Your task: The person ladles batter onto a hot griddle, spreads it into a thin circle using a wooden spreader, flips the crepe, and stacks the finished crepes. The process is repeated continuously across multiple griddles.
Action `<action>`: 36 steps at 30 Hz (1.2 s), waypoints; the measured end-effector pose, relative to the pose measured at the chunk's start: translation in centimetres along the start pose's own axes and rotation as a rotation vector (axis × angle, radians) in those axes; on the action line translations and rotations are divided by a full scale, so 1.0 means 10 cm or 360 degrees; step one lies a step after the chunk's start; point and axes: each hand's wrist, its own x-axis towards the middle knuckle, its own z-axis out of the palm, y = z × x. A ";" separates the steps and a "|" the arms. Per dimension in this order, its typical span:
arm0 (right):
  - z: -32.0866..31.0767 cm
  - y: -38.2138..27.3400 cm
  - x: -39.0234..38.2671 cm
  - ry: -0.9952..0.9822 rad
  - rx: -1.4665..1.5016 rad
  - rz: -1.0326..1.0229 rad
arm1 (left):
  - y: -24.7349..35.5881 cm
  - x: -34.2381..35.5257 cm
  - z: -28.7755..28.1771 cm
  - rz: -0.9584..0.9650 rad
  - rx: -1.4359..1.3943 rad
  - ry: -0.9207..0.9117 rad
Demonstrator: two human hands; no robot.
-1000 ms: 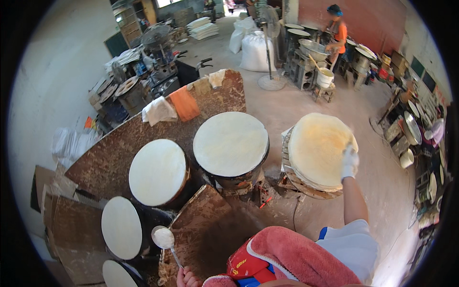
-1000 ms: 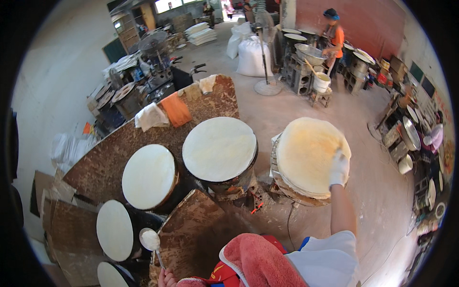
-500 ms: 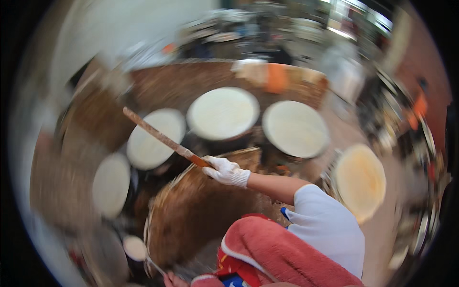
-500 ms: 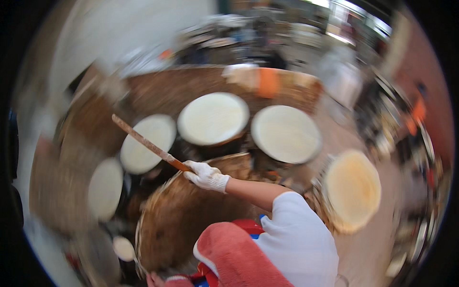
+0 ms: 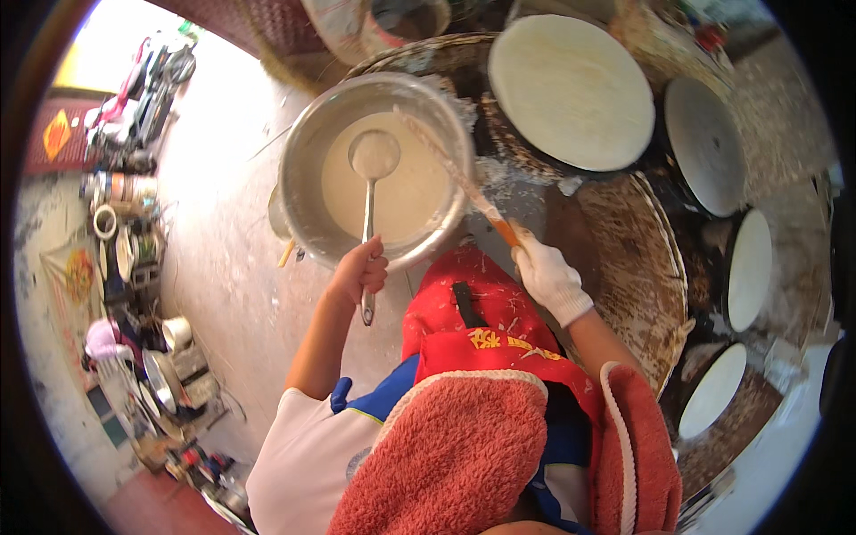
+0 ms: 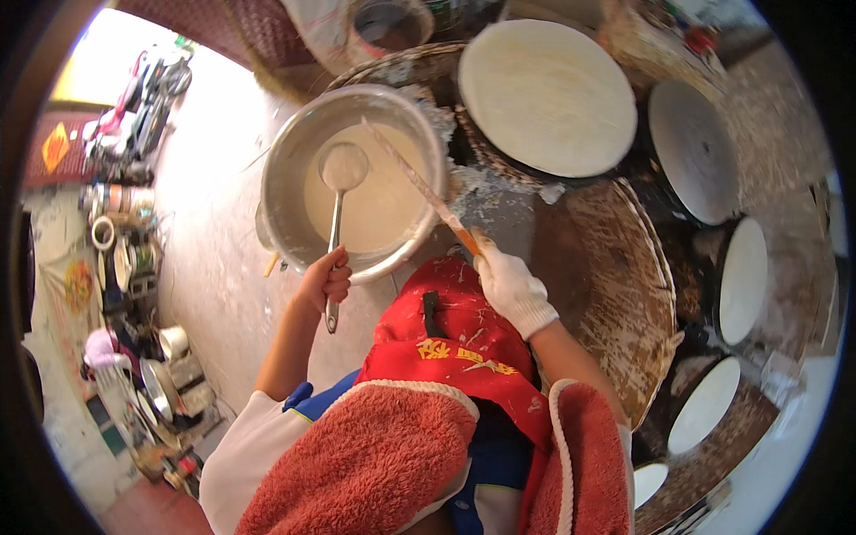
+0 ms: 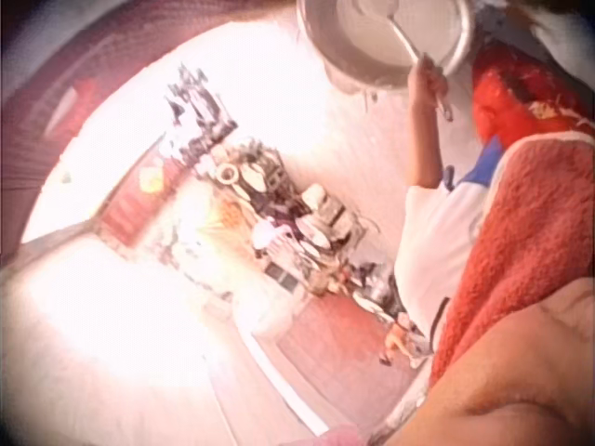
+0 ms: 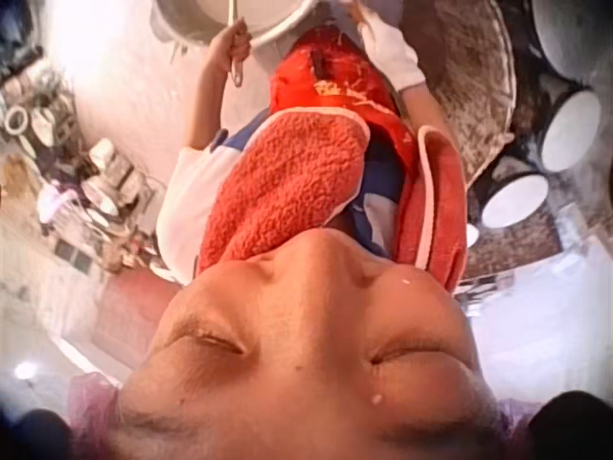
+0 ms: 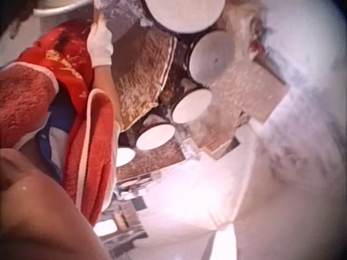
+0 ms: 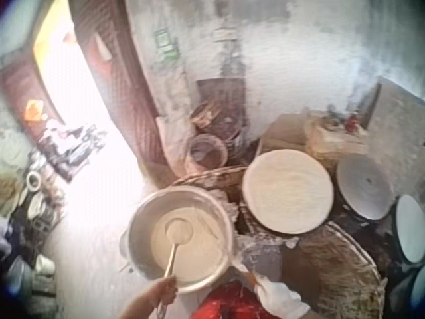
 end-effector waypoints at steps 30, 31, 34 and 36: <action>-0.41 -0.52 0.16 -0.0735 0.0487 0.0342 | -0.06 0.37 0.59 0.0154 -0.1532 -0.0937; -0.46 -0.54 0.12 -0.0635 0.0411 0.0124 | 0.01 0.23 0.69 0.0231 -0.1467 -0.1018; -0.63 -0.64 0.04 -0.0395 0.0280 -0.0267 | 0.23 -0.21 0.94 0.0449 -0.1221 -0.1153; -0.73 -0.71 0.02 -0.0232 0.0193 -0.0520 | 0.38 -0.51 1.05 0.0570 -0.1078 -0.1271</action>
